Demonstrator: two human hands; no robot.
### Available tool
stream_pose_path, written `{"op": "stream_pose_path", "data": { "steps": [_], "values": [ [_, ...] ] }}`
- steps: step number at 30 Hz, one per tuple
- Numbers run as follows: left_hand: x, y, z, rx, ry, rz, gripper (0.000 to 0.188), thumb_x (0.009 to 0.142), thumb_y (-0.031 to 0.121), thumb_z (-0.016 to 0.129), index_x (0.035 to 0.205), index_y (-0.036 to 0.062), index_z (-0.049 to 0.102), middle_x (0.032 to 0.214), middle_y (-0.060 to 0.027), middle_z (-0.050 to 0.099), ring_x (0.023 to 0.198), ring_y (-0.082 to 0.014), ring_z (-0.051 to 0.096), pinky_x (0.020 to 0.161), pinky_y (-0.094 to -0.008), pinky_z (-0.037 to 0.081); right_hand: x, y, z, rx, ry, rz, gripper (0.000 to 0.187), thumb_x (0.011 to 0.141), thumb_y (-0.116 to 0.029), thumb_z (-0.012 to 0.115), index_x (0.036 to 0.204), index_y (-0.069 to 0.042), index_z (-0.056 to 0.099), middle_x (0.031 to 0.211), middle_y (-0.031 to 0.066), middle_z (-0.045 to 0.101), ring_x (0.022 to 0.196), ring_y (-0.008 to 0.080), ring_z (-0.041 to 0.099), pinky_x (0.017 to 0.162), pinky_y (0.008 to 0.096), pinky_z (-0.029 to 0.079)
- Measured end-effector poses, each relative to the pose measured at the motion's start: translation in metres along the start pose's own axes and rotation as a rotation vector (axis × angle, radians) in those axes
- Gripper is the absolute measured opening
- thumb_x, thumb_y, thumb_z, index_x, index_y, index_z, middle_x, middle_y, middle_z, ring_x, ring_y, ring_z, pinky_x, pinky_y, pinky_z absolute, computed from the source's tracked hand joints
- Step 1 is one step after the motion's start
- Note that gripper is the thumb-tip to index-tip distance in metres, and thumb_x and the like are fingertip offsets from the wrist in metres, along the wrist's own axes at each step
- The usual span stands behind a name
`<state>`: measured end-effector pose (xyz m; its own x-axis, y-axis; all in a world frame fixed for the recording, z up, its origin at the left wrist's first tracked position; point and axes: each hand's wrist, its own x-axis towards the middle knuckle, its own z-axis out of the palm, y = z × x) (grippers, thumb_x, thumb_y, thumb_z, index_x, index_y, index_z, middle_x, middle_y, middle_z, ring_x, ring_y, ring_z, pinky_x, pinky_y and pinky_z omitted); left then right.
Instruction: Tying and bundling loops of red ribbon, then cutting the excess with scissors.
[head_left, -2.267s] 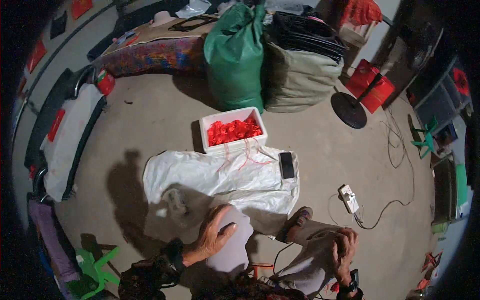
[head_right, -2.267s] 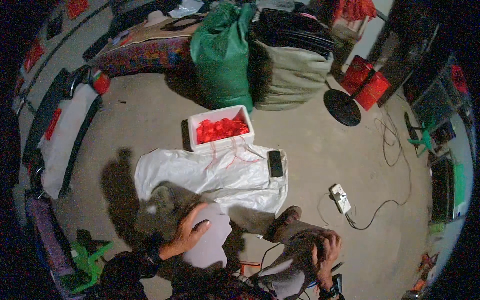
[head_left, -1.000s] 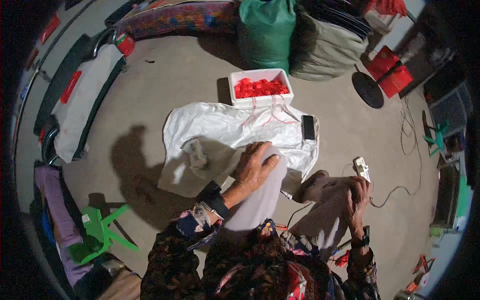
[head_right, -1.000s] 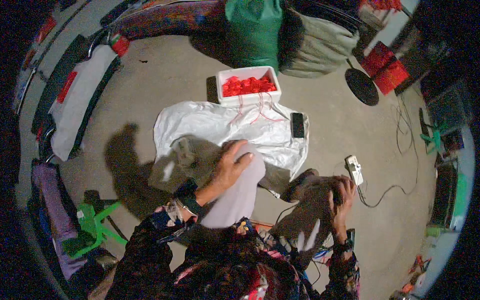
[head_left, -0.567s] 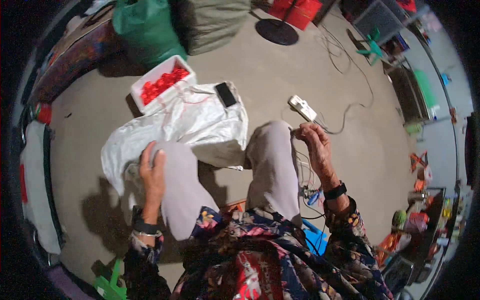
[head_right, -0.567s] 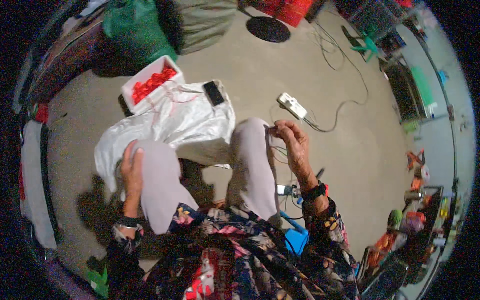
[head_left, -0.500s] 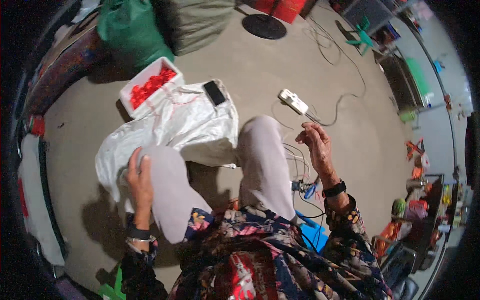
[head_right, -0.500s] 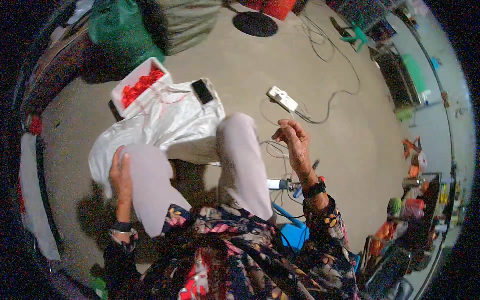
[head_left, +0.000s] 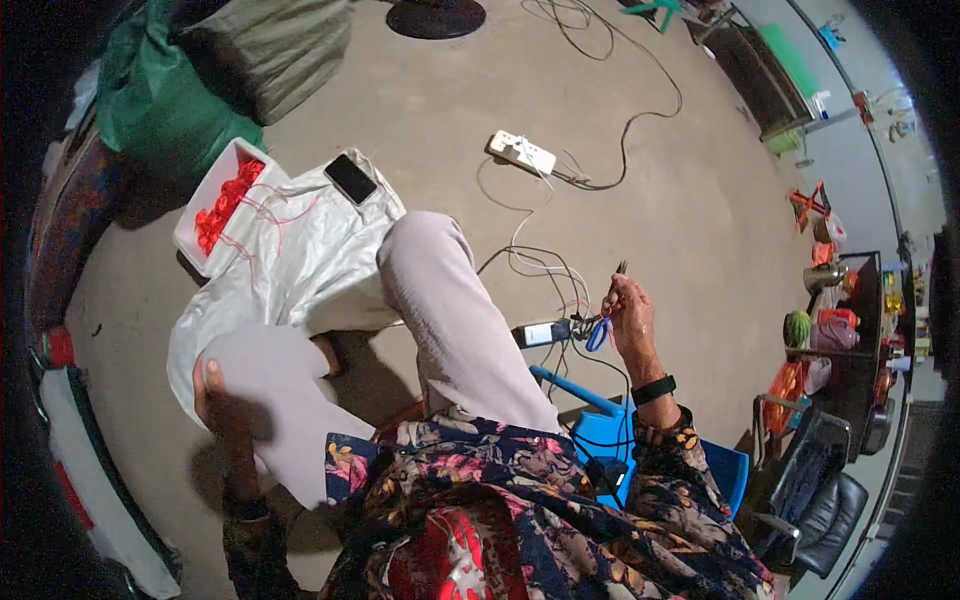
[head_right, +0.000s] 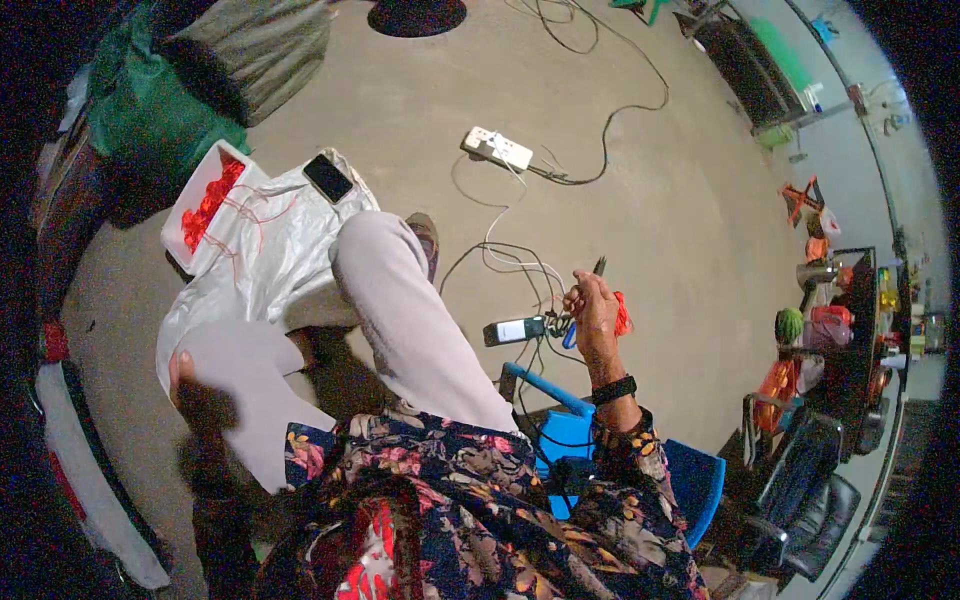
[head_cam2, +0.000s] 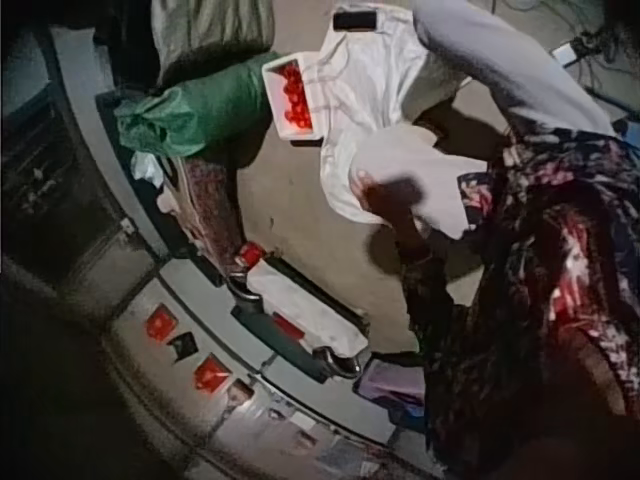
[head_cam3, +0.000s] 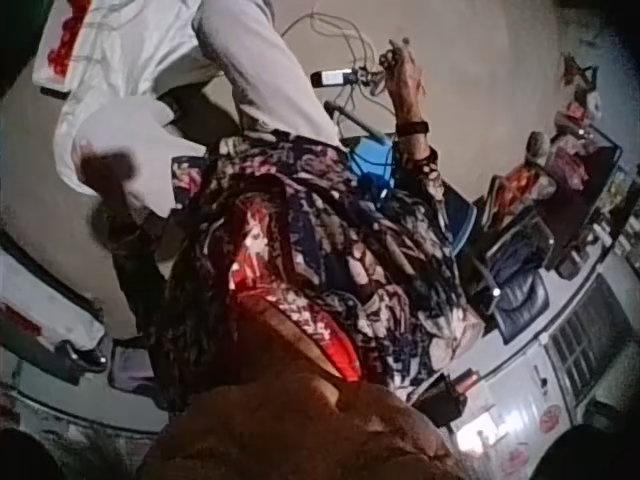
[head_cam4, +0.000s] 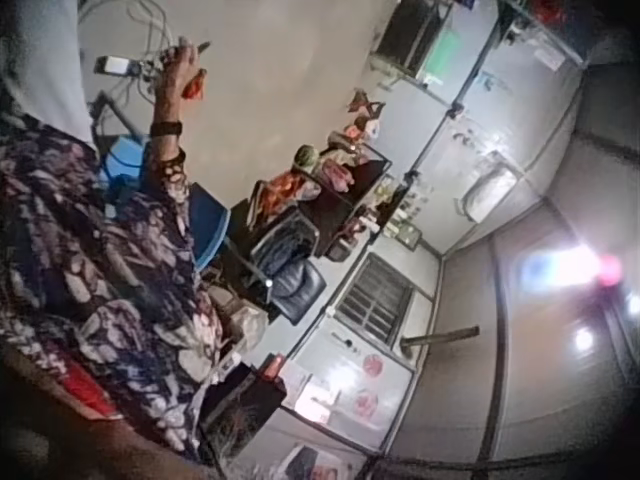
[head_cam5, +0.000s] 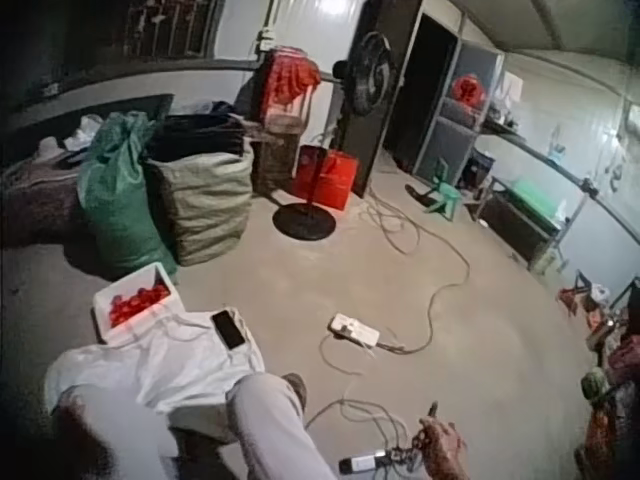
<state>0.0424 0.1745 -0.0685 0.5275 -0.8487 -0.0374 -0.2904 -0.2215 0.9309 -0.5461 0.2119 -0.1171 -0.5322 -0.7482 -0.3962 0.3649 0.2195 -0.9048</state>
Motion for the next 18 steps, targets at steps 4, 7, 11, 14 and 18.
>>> {"op": "stream_pose_path", "data": {
  "steps": [4, 7, 11, 14, 18],
  "values": [
    [0.004, 0.007, 0.005, 0.007, -0.033, -0.075, 0.051, 0.094, 0.038, 0.050, 0.124, -0.0040, 0.051, 0.109, -0.0152, 0.059, 0.098, -0.0252, 0.054, 0.090, -0.0345, 0.042, -0.001, 0.001, -0.016, 0.041, 0.078, -0.002, 0.016, 0.088, -0.017, 0.063, 0.093, -0.003, 0.061, 0.066, 0.0015, 0.052, 0.058, 0.0106, 0.050, 0.055, 0.0256, 0.043],
    [0.014, 0.005, 0.005, 0.212, -0.076, 0.024, 0.053, 0.094, 0.037, 0.051, 0.126, -0.0041, 0.049, 0.112, -0.0160, 0.058, 0.100, -0.0254, 0.053, 0.091, -0.0340, 0.041, 0.003, 0.022, -0.025, 0.028, 0.093, 0.045, 0.017, 0.088, -0.019, 0.063, 0.092, -0.003, 0.061, 0.065, 0.0017, 0.052, 0.055, 0.0108, 0.050, 0.051, 0.0254, 0.043],
    [0.011, 0.009, 0.006, 0.232, -0.130, 0.162, 0.052, 0.095, 0.037, 0.050, 0.127, -0.0038, 0.048, 0.115, -0.0180, 0.057, 0.102, -0.0260, 0.053, 0.092, -0.0344, 0.041, -0.009, 0.074, -0.031, -0.073, 0.089, 0.173, 0.022, 0.089, -0.025, 0.061, 0.089, -0.004, 0.059, 0.063, 0.0025, 0.054, 0.052, 0.0137, 0.053, 0.049, 0.0269, 0.044],
    [0.011, 0.026, 0.014, 0.245, -0.095, 0.032, 0.052, 0.096, 0.036, 0.049, 0.129, -0.0034, 0.047, 0.116, -0.0188, 0.056, 0.102, -0.0264, 0.054, 0.091, -0.0351, 0.042, -0.025, 0.122, -0.038, -0.080, 0.069, 0.372, 0.020, 0.089, -0.024, 0.059, 0.089, -0.005, 0.058, 0.068, 0.0036, 0.057, 0.056, 0.0147, 0.055, 0.050, 0.0280, 0.045],
    [0.016, -0.006, -0.013, 0.509, -0.140, 0.375, 0.051, 0.096, 0.034, 0.048, 0.131, -0.0030, 0.045, 0.118, -0.0196, 0.055, 0.103, -0.0267, 0.054, 0.090, -0.0355, 0.043, -0.029, 0.180, -0.044, -0.027, 0.110, 0.552, 0.014, 0.085, -0.021, 0.062, 0.083, -0.008, 0.056, 0.071, 0.0035, 0.057, 0.064, 0.0160, 0.057, 0.056, 0.0300, 0.045]
  ]
}}
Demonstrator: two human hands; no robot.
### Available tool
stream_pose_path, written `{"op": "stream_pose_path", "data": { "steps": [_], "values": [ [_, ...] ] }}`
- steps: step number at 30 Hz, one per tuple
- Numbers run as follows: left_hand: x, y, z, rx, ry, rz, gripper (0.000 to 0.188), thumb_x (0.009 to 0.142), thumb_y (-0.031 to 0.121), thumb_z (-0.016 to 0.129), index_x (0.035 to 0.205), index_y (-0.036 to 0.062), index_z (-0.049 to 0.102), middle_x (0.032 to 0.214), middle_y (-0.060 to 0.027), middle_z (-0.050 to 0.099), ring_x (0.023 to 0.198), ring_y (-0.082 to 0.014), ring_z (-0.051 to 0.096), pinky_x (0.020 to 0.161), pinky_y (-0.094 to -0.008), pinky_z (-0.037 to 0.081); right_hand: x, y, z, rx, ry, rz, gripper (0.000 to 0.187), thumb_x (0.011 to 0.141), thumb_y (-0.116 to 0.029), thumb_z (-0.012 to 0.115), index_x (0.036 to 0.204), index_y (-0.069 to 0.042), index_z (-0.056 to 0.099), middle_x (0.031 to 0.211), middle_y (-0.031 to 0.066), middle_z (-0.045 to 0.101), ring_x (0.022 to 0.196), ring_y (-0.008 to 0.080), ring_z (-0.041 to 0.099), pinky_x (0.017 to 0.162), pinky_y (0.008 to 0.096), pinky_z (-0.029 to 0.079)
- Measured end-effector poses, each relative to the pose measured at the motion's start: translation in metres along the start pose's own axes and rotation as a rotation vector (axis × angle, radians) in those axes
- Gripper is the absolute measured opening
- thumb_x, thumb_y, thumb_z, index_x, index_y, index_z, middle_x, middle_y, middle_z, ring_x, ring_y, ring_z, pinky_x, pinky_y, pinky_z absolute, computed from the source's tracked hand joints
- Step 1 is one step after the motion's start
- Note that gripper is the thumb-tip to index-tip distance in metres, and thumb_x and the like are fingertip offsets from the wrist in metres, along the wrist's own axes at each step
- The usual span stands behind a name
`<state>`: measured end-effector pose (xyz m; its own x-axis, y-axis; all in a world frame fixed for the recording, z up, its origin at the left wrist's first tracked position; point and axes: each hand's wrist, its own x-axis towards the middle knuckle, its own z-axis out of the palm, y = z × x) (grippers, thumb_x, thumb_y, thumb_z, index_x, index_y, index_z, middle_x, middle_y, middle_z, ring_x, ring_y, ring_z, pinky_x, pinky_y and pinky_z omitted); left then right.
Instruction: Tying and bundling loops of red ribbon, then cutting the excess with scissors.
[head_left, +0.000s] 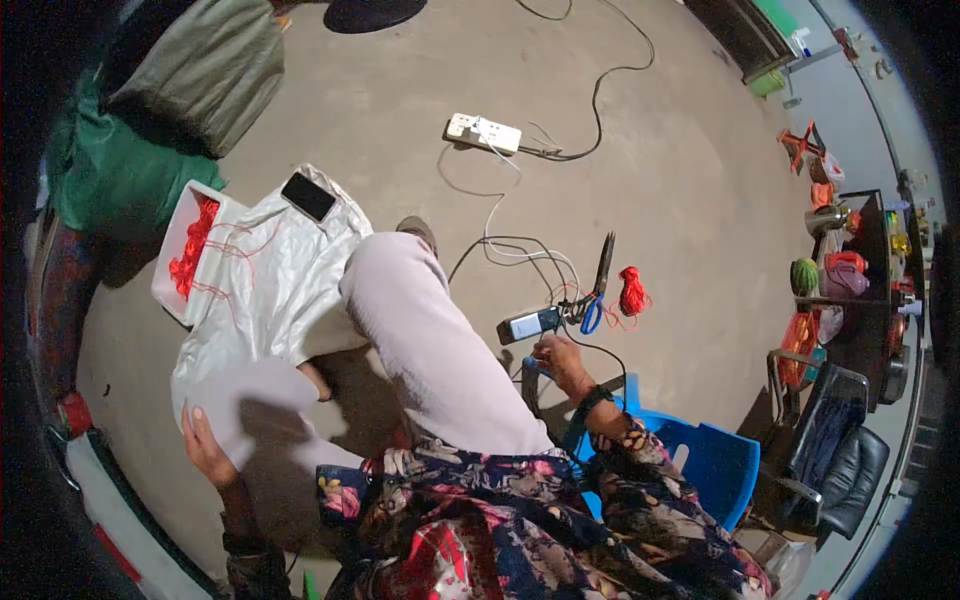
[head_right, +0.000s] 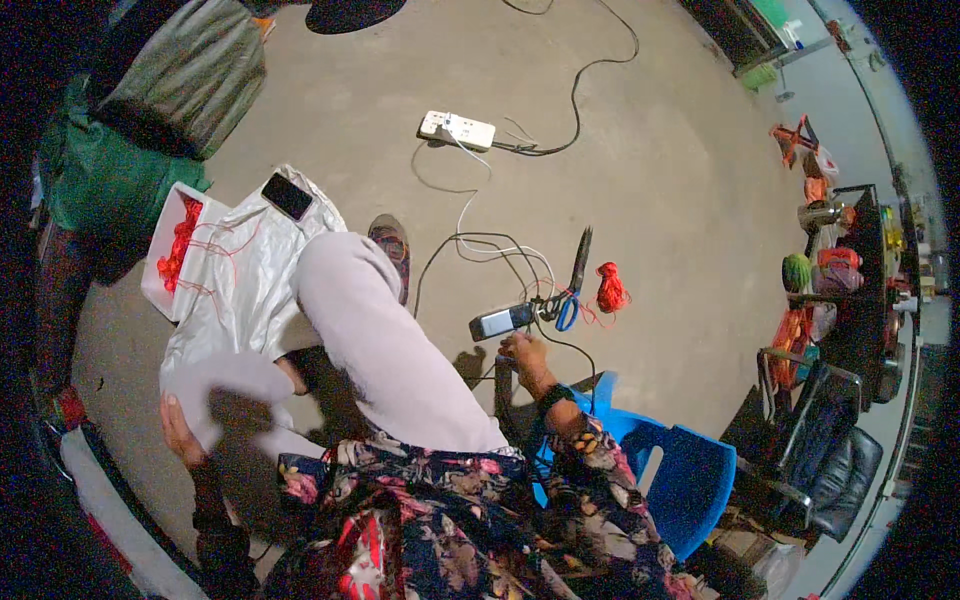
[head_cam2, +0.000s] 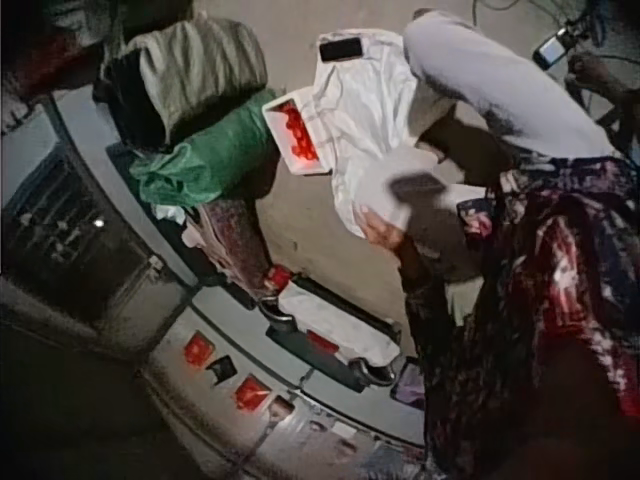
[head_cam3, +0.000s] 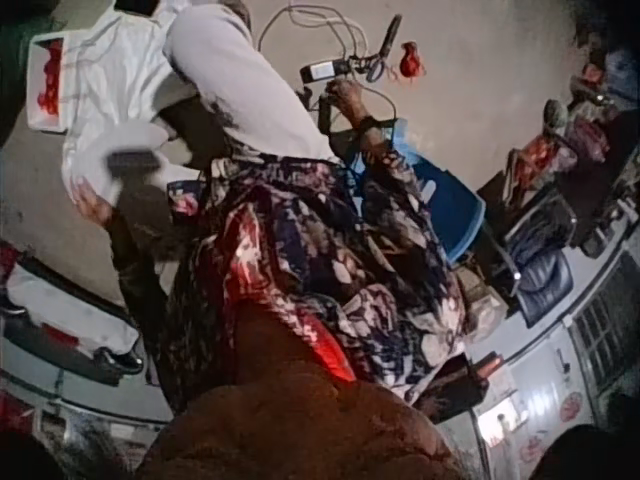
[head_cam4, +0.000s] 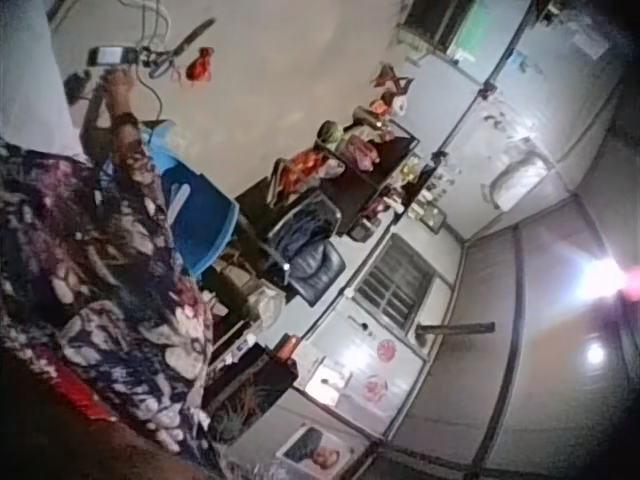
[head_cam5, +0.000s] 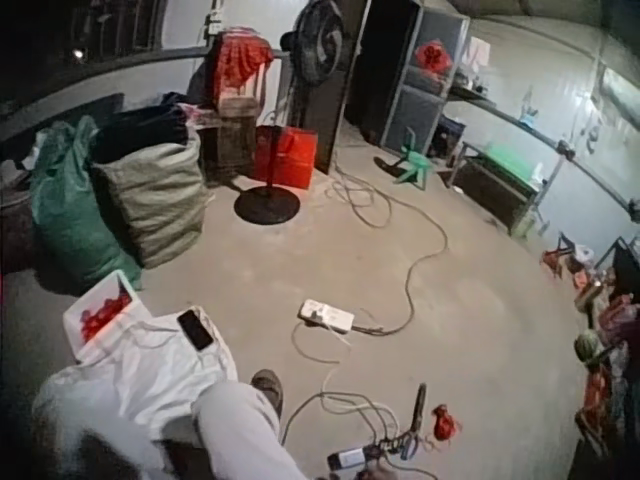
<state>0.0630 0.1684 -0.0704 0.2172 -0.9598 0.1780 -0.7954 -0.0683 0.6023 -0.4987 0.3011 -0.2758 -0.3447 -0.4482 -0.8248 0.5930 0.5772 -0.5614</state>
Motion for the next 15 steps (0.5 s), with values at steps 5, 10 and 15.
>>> {"op": "stream_pose_path", "data": {
  "steps": [5, 10, 15],
  "values": [
    [-0.003, -0.034, -0.007, -0.140, 0.004, -0.175, 0.052, 0.096, 0.036, 0.046, 0.130, -0.0037, 0.046, 0.119, -0.0208, 0.054, 0.104, -0.0284, 0.054, 0.092, -0.0367, 0.042, 0.039, 0.028, 0.003, -0.145, 0.124, 0.028, 0.019, 0.082, -0.023, 0.065, 0.088, -0.007, 0.056, 0.080, 0.0047, 0.055, 0.070, 0.0165, 0.055, 0.059, 0.0334, 0.045],
    [0.003, 0.029, -0.008, -0.240, -0.035, -0.414, 0.058, 0.096, 0.043, 0.041, 0.130, -0.0035, 0.046, 0.120, -0.0204, 0.054, 0.107, -0.0299, 0.052, 0.094, -0.0385, 0.040, 0.055, 0.027, 0.009, -0.256, 0.236, 0.015, 0.040, 0.078, -0.033, 0.070, 0.095, 0.001, 0.056, 0.079, 0.0069, 0.054, 0.065, 0.0182, 0.050, 0.058, 0.0350, 0.042],
    [0.002, 0.011, -0.011, -0.090, 0.012, -0.412, 0.059, 0.096, 0.046, 0.039, 0.129, -0.0022, 0.047, 0.122, -0.0198, 0.054, 0.109, -0.0295, 0.052, 0.095, -0.0398, 0.039, 0.047, 0.017, 0.024, -0.206, 0.319, -0.025, 0.060, 0.074, -0.040, 0.074, 0.102, 0.010, 0.055, 0.079, 0.0095, 0.056, 0.065, 0.0185, 0.050, 0.053, 0.0356, 0.040]
  ]
}}
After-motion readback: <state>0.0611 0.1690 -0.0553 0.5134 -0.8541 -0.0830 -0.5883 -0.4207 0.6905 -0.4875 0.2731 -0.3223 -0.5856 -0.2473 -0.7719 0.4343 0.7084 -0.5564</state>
